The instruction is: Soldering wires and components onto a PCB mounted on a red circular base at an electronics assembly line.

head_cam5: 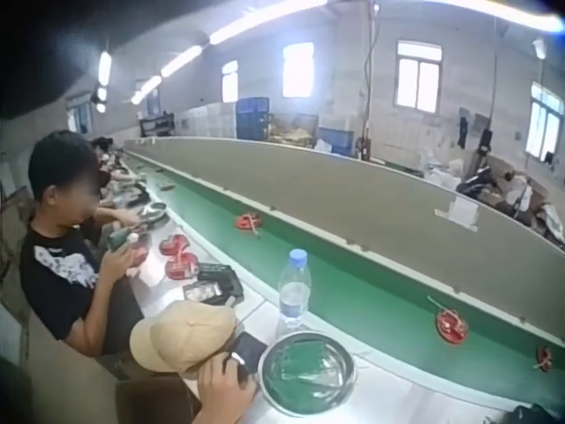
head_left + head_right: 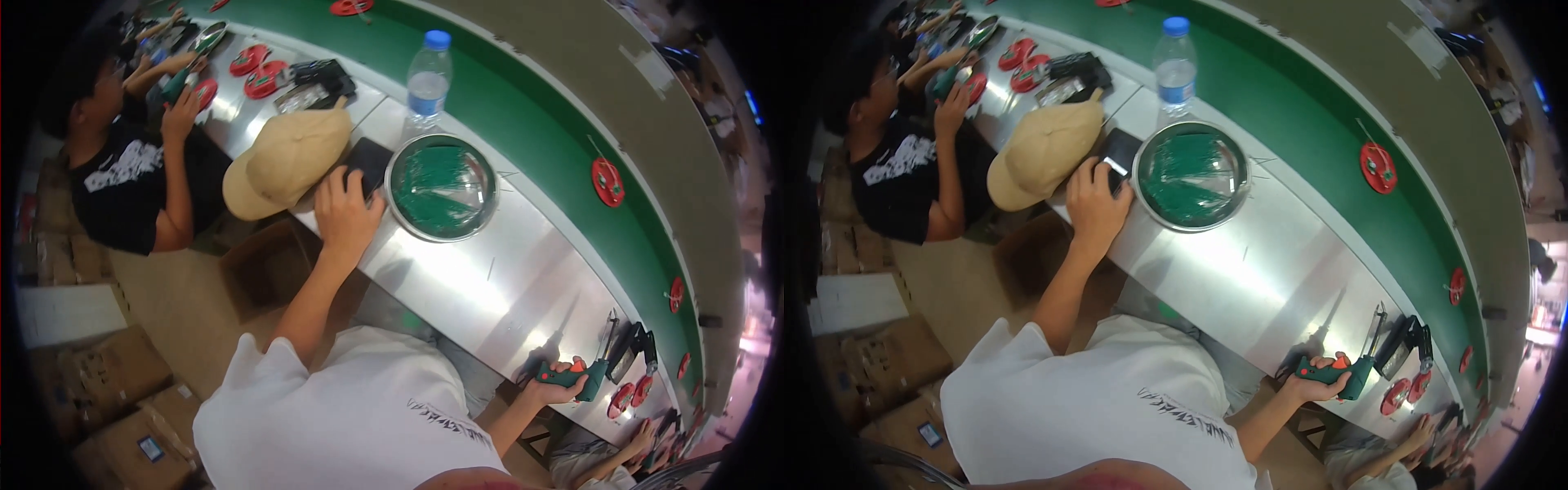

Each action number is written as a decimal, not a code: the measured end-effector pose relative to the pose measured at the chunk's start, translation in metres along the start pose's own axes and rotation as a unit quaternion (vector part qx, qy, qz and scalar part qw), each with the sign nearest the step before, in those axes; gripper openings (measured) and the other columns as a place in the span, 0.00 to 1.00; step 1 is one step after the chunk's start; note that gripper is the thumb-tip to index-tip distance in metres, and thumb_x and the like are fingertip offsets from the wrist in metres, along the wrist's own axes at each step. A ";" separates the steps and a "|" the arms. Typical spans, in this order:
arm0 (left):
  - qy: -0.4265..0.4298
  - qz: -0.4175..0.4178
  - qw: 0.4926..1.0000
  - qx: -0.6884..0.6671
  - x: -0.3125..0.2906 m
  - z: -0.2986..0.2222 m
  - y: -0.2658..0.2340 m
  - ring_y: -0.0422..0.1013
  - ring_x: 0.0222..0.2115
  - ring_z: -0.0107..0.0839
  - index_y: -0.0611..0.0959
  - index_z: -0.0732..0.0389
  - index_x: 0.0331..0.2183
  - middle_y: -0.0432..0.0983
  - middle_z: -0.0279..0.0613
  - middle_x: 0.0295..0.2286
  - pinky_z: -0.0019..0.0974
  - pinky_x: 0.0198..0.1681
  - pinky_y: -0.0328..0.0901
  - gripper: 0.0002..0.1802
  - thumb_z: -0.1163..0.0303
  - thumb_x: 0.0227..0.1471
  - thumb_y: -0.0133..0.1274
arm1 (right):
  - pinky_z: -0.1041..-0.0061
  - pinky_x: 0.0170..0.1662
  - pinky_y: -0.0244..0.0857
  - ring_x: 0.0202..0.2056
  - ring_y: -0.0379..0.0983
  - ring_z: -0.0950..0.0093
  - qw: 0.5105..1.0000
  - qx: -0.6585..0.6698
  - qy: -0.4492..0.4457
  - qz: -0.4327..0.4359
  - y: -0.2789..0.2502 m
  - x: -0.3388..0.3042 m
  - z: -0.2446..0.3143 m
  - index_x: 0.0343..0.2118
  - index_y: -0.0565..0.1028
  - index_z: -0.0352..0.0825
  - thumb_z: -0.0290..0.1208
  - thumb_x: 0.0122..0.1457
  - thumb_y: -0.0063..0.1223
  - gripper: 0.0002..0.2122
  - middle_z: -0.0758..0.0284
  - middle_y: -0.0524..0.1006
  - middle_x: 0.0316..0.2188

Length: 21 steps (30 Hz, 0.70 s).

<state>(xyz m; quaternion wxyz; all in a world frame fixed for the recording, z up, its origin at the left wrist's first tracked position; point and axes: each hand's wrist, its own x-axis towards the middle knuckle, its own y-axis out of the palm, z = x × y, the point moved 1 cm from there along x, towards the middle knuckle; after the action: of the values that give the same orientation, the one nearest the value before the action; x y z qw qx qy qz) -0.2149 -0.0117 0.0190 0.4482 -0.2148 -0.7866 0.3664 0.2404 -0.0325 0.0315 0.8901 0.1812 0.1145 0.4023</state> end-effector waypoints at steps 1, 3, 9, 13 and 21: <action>-0.017 0.003 1.000 -0.007 0.000 0.002 0.001 0.69 0.46 0.55 0.77 0.63 0.44 0.72 0.55 0.45 0.51 0.50 0.65 0.26 0.66 0.42 0.63 | 0.80 0.22 0.58 0.18 0.63 0.79 1.000 -0.011 -0.006 0.011 -0.003 0.001 -0.001 0.38 0.72 0.30 0.45 0.67 0.38 0.19 0.68 0.70 0.18; -0.028 -0.003 0.999 -0.023 -0.002 0.002 -0.006 0.69 0.46 0.55 0.76 0.62 0.45 0.72 0.55 0.46 0.51 0.50 0.65 0.28 0.65 0.41 0.64 | 0.80 0.22 0.58 0.18 0.64 0.79 0.999 -0.037 -0.001 0.036 -0.004 0.004 -0.001 0.38 0.72 0.29 0.45 0.67 0.38 0.19 0.68 0.70 0.19; -0.046 -0.055 0.995 -0.075 -0.021 0.011 -0.007 0.67 0.48 0.55 0.73 0.63 0.49 0.71 0.54 0.47 0.51 0.53 0.62 0.37 0.66 0.36 0.69 | 0.79 0.22 0.57 0.18 0.65 0.77 0.999 -0.043 0.016 0.001 -0.002 0.009 -0.007 0.39 0.72 0.28 0.45 0.65 0.40 0.20 0.65 0.73 0.24; -0.076 -0.053 0.994 -0.052 -0.023 0.008 -0.008 0.66 0.47 0.52 0.71 0.62 0.50 0.72 0.51 0.45 0.49 0.54 0.59 0.40 0.63 0.36 0.71 | 0.79 0.23 0.57 0.18 0.64 0.76 0.998 -0.043 0.032 0.033 -0.007 0.011 -0.006 0.40 0.71 0.27 0.45 0.65 0.40 0.21 0.63 0.74 0.27; -0.095 -0.048 0.993 -0.049 -0.024 0.003 -0.007 0.66 0.48 0.51 0.73 0.62 0.51 0.73 0.50 0.46 0.48 0.53 0.60 0.39 0.63 0.37 0.72 | 0.79 0.23 0.57 0.17 0.63 0.76 0.995 -0.020 0.072 0.072 -0.019 0.017 -0.006 0.42 0.70 0.27 0.46 0.66 0.39 0.21 0.63 0.73 0.22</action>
<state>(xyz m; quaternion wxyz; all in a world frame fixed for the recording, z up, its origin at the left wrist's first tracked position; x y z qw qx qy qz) -0.2055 -0.0336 0.0095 0.3776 -0.1630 -0.8519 0.3243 0.2622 -0.0297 0.0171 0.8519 0.1416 0.1568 0.4792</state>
